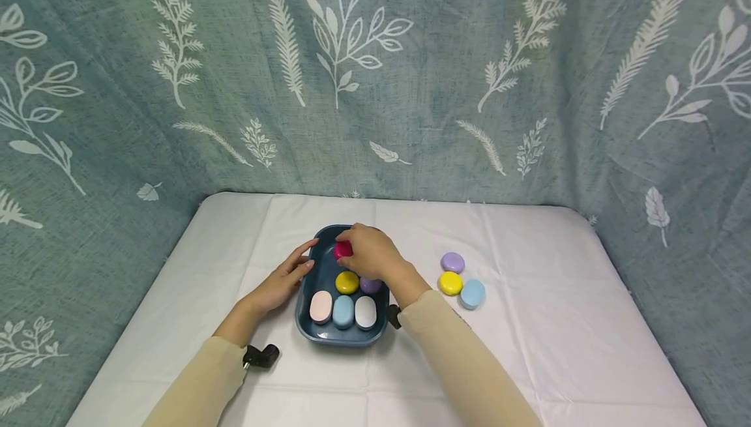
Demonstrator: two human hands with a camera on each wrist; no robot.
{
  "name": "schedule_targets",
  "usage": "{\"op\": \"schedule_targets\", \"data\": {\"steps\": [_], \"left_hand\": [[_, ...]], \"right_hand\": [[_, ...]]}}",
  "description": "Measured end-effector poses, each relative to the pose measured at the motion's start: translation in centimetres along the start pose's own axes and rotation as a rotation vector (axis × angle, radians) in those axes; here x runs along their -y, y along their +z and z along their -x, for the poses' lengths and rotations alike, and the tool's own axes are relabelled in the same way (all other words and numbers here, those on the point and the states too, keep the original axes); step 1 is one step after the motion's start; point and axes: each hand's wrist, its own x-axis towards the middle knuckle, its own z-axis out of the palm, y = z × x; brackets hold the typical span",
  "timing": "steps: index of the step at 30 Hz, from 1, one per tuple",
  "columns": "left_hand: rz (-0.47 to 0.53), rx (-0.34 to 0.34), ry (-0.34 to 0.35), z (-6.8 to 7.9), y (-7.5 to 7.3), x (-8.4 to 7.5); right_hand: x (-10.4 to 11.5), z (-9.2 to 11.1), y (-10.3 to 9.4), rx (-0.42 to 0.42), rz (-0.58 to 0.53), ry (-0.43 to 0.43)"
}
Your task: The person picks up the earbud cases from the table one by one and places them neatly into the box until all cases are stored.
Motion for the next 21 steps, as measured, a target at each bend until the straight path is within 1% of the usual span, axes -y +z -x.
{"op": "schedule_targets", "data": {"steps": [8,15,21], "left_hand": [[0.011,0.005,0.012,-0.1,0.0,0.1],[0.022,0.007,0.015,-0.2,-0.1,0.2],[0.016,0.001,0.008,-0.2,-0.1,0.1]], "right_hand": [[0.8,-1.6,1.2,0.059,-0.041,0.043],[1.5,-2.8,2.7,0.122,-0.025,0.077],[1.7,-3.4,4.0,0.156,-0.03,0.075]]}}
